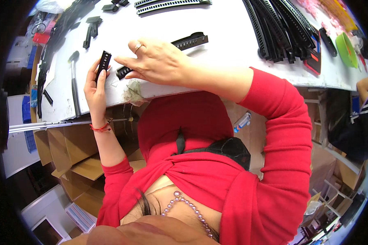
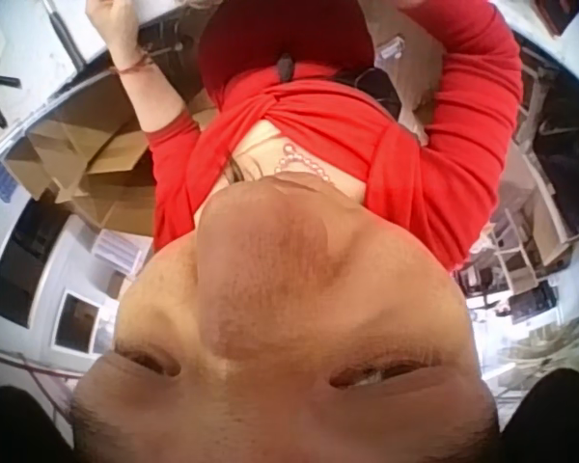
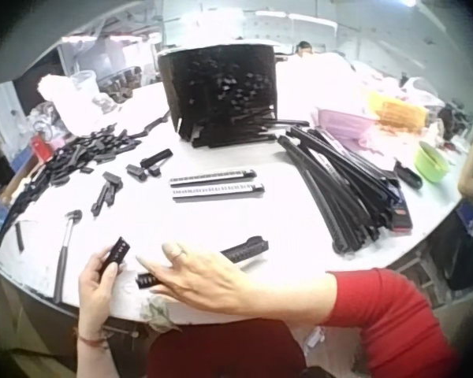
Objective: Assembling plastic toy components using a small hammer at a workbench.
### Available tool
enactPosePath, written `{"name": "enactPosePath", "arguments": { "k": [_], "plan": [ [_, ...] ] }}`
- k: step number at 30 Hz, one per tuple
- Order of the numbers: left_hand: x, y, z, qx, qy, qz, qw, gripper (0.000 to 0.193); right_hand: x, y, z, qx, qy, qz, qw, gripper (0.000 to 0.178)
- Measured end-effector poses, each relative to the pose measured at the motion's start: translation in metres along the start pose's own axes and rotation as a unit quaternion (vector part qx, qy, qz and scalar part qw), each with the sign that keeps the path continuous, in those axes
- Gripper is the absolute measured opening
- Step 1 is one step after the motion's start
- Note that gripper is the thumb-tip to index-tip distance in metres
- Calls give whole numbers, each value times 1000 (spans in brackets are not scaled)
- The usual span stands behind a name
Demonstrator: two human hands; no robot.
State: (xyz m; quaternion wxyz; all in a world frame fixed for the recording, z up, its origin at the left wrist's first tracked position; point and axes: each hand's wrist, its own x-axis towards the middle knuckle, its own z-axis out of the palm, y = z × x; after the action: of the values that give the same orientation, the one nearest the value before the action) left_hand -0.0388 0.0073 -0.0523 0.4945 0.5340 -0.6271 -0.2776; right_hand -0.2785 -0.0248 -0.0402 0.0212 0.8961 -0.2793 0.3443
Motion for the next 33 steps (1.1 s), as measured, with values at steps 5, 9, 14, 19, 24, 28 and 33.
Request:
{"name": "enactPosePath", "arguments": {
  "k": [5,9,14,19,24,28,33],
  "plan": [
    [-1,1,0,1,0,-13,1000,35,-3,8,11,-28,-29,-61,997,27],
    [-4,0,-4,8,-8,-4,1000,35,-2,5,2,-24,-70,-86,994,25],
    [-8,3,-7,2,8,-18,1000,32,-6,2,2,33,-49,-61,996,27],
    [-22,4,-23,0,-12,-63,998,24,-7,-8,4,134,-98,66,984,26],
    [-28,20,-24,18,-58,-90,994,19,-9,-14,0,173,-107,179,963,23],
    [-27,22,-24,34,-80,-87,992,19,-6,-11,2,156,-87,194,965,22],
    [-24,22,-22,32,-89,-80,992,20,-3,-6,6,142,-67,194,968,22]
  ]
}}
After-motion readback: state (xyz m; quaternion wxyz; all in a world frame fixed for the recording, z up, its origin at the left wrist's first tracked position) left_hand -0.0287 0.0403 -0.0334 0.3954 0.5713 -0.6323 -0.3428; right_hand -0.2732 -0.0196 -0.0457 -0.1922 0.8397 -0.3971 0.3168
